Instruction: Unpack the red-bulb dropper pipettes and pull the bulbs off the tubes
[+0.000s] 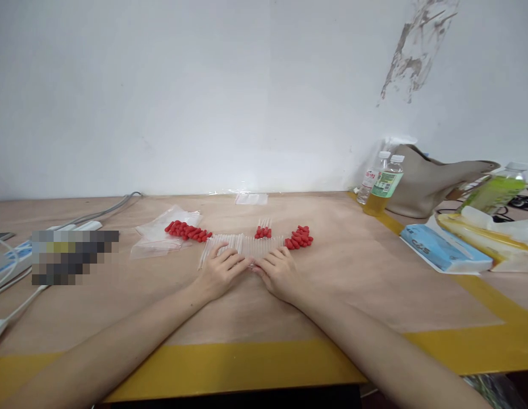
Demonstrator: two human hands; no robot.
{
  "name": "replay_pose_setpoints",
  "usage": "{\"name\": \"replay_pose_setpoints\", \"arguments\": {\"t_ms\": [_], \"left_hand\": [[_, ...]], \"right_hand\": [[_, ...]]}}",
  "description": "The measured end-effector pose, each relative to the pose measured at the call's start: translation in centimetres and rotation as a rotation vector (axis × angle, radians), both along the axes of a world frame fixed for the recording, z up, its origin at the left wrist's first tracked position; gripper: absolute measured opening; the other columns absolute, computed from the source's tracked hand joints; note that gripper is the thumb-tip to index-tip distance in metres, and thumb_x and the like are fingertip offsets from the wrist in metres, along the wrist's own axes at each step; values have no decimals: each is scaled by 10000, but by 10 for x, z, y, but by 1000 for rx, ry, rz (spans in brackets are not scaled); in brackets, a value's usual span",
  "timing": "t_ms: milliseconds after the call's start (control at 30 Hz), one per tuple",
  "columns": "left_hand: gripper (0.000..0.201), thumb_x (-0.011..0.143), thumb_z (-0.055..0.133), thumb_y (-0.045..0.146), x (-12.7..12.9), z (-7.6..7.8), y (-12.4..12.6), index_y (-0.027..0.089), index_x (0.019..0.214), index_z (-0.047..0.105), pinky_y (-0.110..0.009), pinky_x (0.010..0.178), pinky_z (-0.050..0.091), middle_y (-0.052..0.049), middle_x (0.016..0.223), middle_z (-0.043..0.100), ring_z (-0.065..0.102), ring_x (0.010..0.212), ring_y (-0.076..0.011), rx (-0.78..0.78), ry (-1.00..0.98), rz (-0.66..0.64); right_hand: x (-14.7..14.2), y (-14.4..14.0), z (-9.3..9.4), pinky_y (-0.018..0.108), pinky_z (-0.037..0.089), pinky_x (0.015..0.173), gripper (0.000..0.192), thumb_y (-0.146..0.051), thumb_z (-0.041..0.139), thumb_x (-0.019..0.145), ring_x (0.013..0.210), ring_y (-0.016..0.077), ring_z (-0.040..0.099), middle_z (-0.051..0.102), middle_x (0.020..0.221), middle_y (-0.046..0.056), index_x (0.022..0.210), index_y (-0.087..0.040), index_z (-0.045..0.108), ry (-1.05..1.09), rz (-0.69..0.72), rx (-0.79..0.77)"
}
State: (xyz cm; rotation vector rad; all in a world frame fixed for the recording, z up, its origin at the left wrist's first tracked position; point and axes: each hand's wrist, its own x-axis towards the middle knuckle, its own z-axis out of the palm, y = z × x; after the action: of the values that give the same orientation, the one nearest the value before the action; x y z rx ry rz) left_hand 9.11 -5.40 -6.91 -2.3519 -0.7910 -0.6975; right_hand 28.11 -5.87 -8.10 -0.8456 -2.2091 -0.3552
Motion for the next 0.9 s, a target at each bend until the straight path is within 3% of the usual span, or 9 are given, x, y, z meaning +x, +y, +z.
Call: {"name": "replay_pose_setpoints", "arguments": {"t_ms": [133, 467, 900], "left_hand": [[189, 863, 394, 191, 1, -1, 0, 202, 842, 582, -343, 865, 320, 9, 654, 591, 513, 698, -122, 1, 1, -17], [221, 863, 386, 222, -4, 0, -3, 193, 804, 597, -348, 815, 326, -14, 669, 599, 532, 735, -136, -223, -96, -65], [224, 867, 380, 210, -4, 1, -4, 174, 758, 572, -338, 758, 331, -23, 699, 600, 513, 792, -164, -247, -116, -10]], "right_hand": [[1, 2, -3, 301, 279, 666, 173, -234, 459, 851, 635, 116, 498, 627, 674, 16, 815, -170, 616, 8, 25, 4], [5, 2, -3, 276, 335, 613, 147, -208, 463, 846, 631, 124, 485, 580, 630, 18, 861, -163, 602, -54, 86, 80], [17, 5, 6, 304, 413, 681, 216, -132, 436, 845, 716, 144, 533, 627, 711, 47, 987, -149, 597, -156, 137, 325]]}}
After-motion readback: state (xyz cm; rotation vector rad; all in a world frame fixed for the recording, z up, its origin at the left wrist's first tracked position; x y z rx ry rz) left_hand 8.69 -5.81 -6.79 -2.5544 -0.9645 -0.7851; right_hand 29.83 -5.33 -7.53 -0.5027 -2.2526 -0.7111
